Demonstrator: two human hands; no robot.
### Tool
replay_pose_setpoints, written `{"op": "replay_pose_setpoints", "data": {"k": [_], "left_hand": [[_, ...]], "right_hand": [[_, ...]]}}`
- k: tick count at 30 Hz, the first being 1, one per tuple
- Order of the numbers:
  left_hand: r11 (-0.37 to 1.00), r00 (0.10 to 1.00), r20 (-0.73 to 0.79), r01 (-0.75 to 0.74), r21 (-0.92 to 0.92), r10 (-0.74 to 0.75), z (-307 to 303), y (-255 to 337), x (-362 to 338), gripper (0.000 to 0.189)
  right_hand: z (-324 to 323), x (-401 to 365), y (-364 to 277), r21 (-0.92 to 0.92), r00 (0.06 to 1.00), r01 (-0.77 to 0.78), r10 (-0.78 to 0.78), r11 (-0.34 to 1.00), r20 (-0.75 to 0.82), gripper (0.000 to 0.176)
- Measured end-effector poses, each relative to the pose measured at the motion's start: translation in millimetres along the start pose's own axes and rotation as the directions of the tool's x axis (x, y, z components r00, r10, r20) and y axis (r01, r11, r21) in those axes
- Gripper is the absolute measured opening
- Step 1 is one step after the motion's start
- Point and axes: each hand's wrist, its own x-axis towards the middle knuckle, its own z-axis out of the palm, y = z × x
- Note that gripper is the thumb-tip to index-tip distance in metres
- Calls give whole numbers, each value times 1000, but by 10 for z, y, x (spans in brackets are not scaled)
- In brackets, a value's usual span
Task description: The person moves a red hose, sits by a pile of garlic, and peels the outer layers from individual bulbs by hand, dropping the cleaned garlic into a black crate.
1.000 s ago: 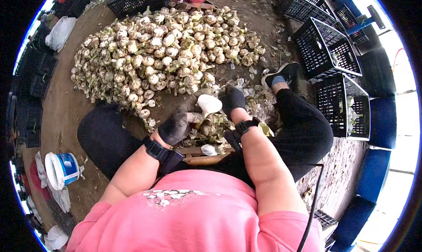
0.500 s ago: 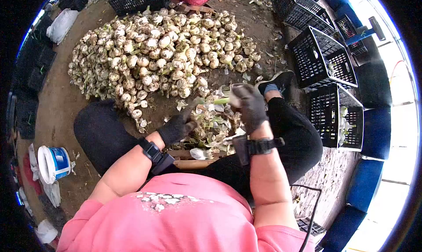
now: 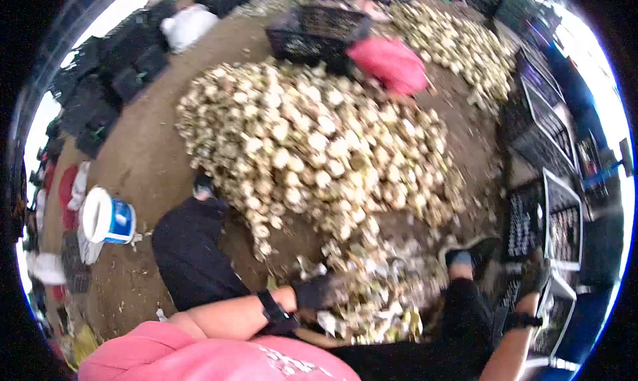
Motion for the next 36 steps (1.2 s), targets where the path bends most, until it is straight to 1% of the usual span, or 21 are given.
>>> {"op": "replay_pose_setpoints", "data": {"k": [1, 2, 3, 4, 7, 10, 12, 14, 16, 19, 22, 23, 24, 25, 26, 30, 31, 32, 33, 34, 36], "left_hand": [[977, 999, 44, 6, 214, -16, 83, -178, 64, 55], [988, 997, 15, 66, 138, -69, 47, -148, 96, 54], [992, 992, -42, 122, 20, -121, -10, -195, 85, 54], [987, 985, -78, 150, -58, -154, -25, -203, 105, 54], [963, 954, -187, 200, -180, -233, -79, -258, 68, 54], [926, 911, -250, 256, -276, -327, -184, -312, -109, 53], [901, 885, -273, 281, -331, -376, -223, -304, -228, 53], [884, 867, -289, 292, -366, -406, -201, -329, -293, 53], [874, 858, -294, 298, -384, -422, -112, -365, -354, 53], [887, 859, -339, 243, -393, -385, -28, -394, -221, 52], [909, 851, -448, 75, -411, -273, -87, -430, 151, 52], [921, 833, -505, 14, -390, -227, -118, -470, 307, 52], [953, 786, -582, 30, -302, -209, -167, -326, 297, 54], [940, 833, -437, 303, -155, -340, -401, 25, 216, 62], [950, 824, -479, 215, -227, -301, -395, 266, 189, 61], [890, 864, -455, -17, -456, -217, -232, 545, 373, 37], [971, 792, -610, -110, -211, -43, -118, 372, 501, 31], [973, 814, -579, -104, -208, -37, -108, 548, 448, 34], [986, 743, -662, -163, -41, 96, -54, 506, 501, 36], [970, 654, -719, -201, 135, 236, -20, 464, 563, 38], [892, 866, -470, -65, -447, -172, -126, 1218, 177, 37]], "right_hand": [[759, -17, 45, 67, 968, 51, -66, 996, 244, 26], [1517, -30, 95, 149, 872, 63, -127, 987, 472, 13], [1905, 310, 613, -74, 788, 442, -347, 894, 508, 11], [2317, 610, 1079, -279, 659, 734, -548, 620, 515, 10], [3374, 364, 1277, -536, 738, 668, -375, 516, 561, 31], [3981, 374, 1235, -748, 740, 658, 258, -85, 621, 31], [3967, 614, 1728, -720, 739, 667, 46, -191, 672, 31], [3887, 392, 1187, -712, 714, 700, 80, -54, 696, 29], [4046, 458, 989, -735, 706, 673, 369, -83, 605, 35], [3925, 385, 1083, -765, 746, 642, 274, -52, 607, 60], [3738, -294, 916, -767, 812, 490, 102, 415, 575, 58], [3705, -422, 1019, -777, 825, 473, 100, 415, 555, 58], [3612, -683, 1002, -711, 816, 425, 102, 560, 568, 53], [3549, -1055, 876, -584, 790, 274, 168, 764, 590, 47], [3470, -1431, 756, -455, 755, 69, 252, 888, 605, 42], [3049, -2526, 519, -96, 746, -198, 213, 976, 631, 31], [2894, -2515, 650, -65, 692, -299, 263, 952, 672, 34], [2812, -2477, 743, -32, 628, -390, 292, 920, 722, 37], [2675, -2737, 437, 59, 641, -397, 230, 916, 732, 21], [2581, -2788, 444, 117, 624, -366, 150, 923, 767, 36], [2397, -2856, 474, 190, 592, -150, -66, 970, 803, 51]]}}
